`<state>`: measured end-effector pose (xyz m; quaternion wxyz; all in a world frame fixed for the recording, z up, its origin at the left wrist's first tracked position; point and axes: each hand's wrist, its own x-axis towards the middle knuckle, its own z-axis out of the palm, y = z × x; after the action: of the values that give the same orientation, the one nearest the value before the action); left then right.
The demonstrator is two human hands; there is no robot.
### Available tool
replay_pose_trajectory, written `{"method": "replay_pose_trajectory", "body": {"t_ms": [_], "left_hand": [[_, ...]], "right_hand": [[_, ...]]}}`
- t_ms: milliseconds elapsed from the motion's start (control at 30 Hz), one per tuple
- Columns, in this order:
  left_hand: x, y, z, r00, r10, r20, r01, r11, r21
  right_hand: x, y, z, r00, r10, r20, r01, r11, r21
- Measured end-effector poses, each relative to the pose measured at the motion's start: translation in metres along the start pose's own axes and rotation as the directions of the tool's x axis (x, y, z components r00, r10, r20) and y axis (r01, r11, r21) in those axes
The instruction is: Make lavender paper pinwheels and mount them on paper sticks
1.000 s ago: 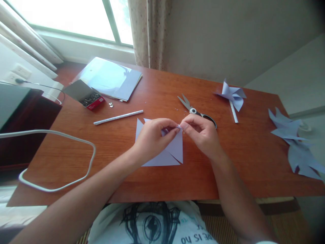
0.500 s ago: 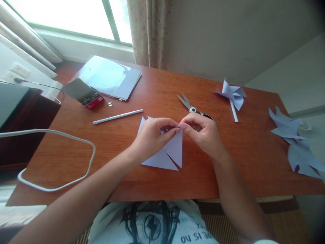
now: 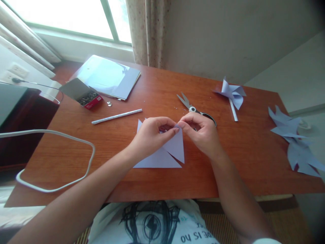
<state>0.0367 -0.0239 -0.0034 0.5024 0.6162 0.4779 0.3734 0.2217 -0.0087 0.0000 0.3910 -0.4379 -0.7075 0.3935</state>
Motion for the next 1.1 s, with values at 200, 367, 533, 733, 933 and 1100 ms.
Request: {"method": "replay_pose_trajectory", "body": {"t_ms": [200, 367, 533, 733, 933, 1100], "left_hand": [[-0.0001, -0.0003, -0.0011, 1.000, -0.008, 0.012, 0.008, 1.000, -0.016], [0.0001, -0.0003, -0.0003, 1.000, 0.003, -0.005, -0.003, 1.000, -0.011], [-0.0005, 0.0001, 0.0013, 1.000, -0.001, -0.012, 0.001, 0.999, -0.039], [-0.0009, 0.0021, 0.0021, 1.000, 0.004, -0.025, -0.005, 0.999, -0.044], [-0.0019, 0.0015, 0.0038, 0.999, 0.006, -0.038, -0.008, 0.998, -0.057], [-0.0019, 0.0008, 0.0041, 0.999, 0.020, -0.048, -0.023, 0.998, -0.060]], "right_hand": [[-0.0007, 0.0025, 0.0013, 1.000, -0.001, -0.018, 0.001, 1.000, 0.007], [-0.0001, 0.0022, 0.0014, 0.998, -0.046, -0.038, 0.044, 0.998, -0.044], [-0.0004, 0.0015, 0.0024, 0.994, -0.094, -0.059, 0.088, 0.991, -0.097], [-0.0010, -0.0003, 0.0033, 0.984, -0.155, -0.086, 0.139, 0.976, -0.167], [-0.0013, -0.0035, 0.0041, 0.978, -0.187, -0.096, 0.164, 0.964, -0.207], [-0.0017, -0.0037, 0.0065, 0.977, -0.189, -0.098, 0.167, 0.965, -0.200]]}}
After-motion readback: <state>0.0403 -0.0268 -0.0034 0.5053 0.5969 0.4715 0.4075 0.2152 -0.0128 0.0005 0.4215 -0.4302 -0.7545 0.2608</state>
